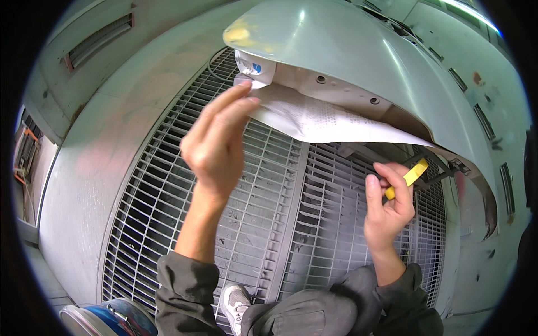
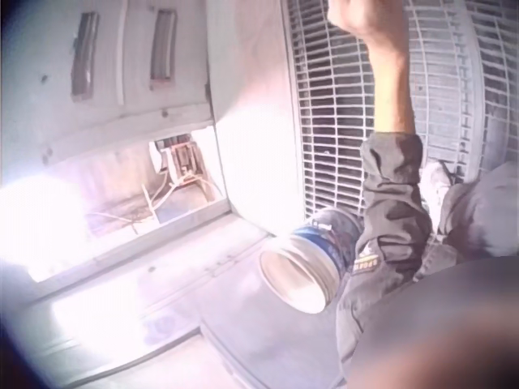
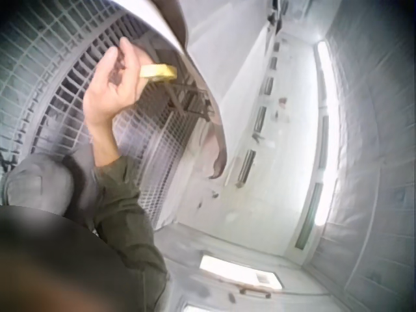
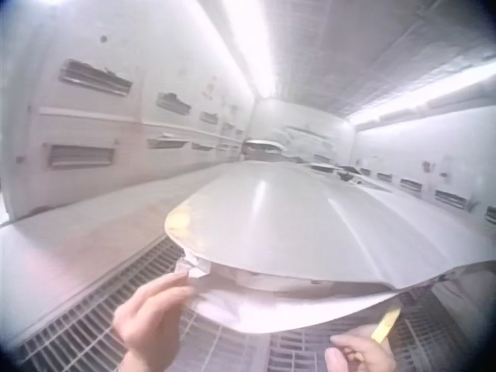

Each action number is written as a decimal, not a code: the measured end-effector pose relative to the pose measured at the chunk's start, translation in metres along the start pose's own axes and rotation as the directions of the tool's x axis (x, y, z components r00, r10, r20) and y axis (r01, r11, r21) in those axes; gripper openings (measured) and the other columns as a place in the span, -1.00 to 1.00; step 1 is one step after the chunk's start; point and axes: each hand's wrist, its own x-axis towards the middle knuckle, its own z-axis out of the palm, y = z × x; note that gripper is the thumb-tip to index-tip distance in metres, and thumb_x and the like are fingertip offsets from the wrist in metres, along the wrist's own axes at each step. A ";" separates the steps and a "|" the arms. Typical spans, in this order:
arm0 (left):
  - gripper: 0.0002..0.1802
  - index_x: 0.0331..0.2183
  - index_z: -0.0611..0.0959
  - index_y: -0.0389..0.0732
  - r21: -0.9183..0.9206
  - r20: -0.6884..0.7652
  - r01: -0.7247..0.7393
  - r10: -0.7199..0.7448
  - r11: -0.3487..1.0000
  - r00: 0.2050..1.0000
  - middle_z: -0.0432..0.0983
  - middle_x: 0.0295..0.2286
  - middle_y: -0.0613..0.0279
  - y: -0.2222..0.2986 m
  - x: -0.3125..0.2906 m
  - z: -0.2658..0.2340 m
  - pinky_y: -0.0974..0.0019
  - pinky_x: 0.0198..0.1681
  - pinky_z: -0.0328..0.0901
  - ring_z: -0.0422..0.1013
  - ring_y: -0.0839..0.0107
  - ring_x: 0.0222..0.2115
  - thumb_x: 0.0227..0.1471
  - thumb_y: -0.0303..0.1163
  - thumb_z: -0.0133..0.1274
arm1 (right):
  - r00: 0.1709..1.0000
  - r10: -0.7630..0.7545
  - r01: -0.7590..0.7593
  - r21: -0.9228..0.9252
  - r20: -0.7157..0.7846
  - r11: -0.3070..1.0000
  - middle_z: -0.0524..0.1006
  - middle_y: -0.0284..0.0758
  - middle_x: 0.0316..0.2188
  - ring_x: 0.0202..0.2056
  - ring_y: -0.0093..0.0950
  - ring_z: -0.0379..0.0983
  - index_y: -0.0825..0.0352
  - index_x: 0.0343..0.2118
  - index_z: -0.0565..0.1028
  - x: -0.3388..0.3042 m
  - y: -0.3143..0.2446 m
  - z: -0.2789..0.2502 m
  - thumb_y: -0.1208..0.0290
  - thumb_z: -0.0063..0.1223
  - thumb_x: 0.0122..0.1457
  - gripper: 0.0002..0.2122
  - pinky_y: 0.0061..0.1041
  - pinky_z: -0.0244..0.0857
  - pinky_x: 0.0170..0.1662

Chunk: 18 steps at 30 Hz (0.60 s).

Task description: The person places newspaper sheets onto a car hood and secures them with yellow masking tape. They smooth the paper and apply tape along the edges to hold the newspaper in place.

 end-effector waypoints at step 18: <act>-0.63 -0.09 0.64 -0.28 -0.652 0.271 0.601 -0.598 0.462 0.754 0.65 -0.27 0.15 -0.027 0.031 -0.010 0.59 -0.49 0.41 0.56 0.55 -0.41 0.02 -0.52 0.29 | 0.992 -0.068 0.083 0.145 -0.105 0.986 0.46 -0.34 -0.17 -0.21 -0.56 0.35 0.37 0.04 0.54 0.041 -0.026 0.051 0.54 0.19 0.13 -0.64 -0.58 0.28 -0.10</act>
